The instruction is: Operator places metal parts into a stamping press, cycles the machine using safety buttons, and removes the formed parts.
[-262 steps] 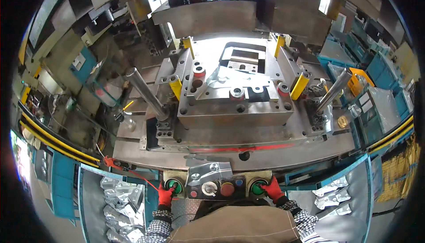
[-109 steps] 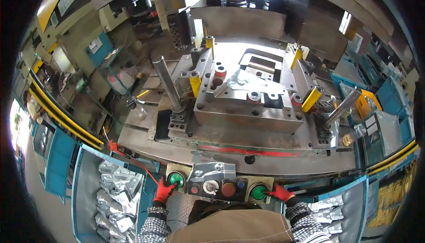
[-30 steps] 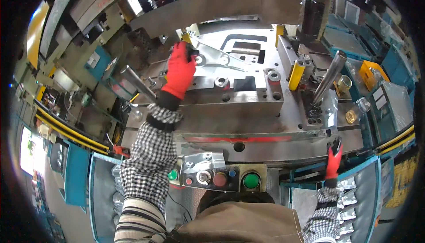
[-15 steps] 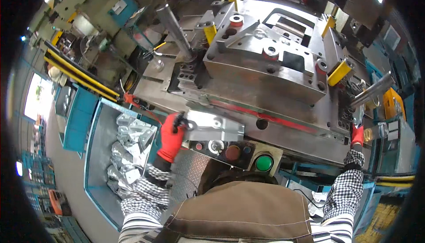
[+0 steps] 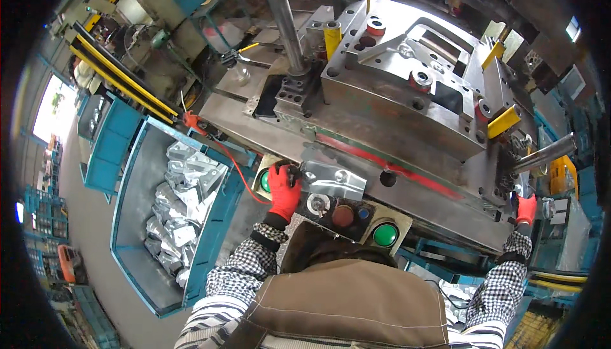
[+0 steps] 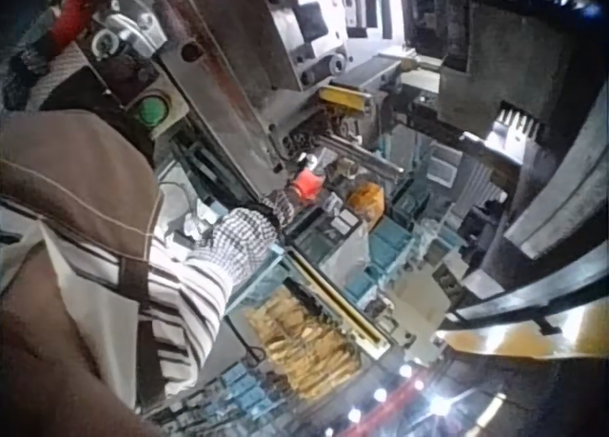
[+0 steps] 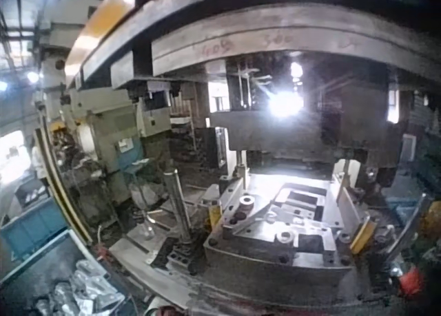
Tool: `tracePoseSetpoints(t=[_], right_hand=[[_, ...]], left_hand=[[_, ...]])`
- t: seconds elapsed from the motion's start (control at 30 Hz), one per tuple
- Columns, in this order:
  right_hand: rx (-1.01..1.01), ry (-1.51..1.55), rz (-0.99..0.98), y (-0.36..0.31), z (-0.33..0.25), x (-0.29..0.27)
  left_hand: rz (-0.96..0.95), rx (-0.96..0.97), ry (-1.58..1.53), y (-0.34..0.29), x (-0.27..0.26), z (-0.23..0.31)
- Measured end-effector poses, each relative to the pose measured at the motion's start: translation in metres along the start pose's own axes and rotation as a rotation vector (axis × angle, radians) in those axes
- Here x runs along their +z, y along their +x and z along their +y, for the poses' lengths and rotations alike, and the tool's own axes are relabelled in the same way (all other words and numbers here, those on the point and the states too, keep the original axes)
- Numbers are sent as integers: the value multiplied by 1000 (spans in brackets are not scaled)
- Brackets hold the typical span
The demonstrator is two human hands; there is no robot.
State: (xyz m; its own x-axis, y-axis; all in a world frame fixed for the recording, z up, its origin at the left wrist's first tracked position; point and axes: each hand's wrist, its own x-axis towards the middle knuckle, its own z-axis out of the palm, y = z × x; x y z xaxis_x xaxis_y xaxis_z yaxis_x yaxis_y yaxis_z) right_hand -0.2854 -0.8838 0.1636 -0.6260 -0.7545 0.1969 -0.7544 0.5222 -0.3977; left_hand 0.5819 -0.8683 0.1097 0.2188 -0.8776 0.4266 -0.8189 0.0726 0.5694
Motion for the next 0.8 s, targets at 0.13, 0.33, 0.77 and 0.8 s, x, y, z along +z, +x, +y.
tracePoseSetpoints(t=[0.13, 0.33, 0.77, 0.8], right_hand=[[65, 323, 63, -31, 93, -37], [-19, 729, -83, -207, 59, -76], [-368, 1005, -496, -168, -303, -153], [-407, 1028, -578, -143, -331, -144]], left_hand=[[-35, -77, -199, 5, 13, -3], [-271, -208, -565, 0, 12, -22], [-389, -332, -543, 9, 36, -30], [-363, -288, -546, 10, 28, -28]])
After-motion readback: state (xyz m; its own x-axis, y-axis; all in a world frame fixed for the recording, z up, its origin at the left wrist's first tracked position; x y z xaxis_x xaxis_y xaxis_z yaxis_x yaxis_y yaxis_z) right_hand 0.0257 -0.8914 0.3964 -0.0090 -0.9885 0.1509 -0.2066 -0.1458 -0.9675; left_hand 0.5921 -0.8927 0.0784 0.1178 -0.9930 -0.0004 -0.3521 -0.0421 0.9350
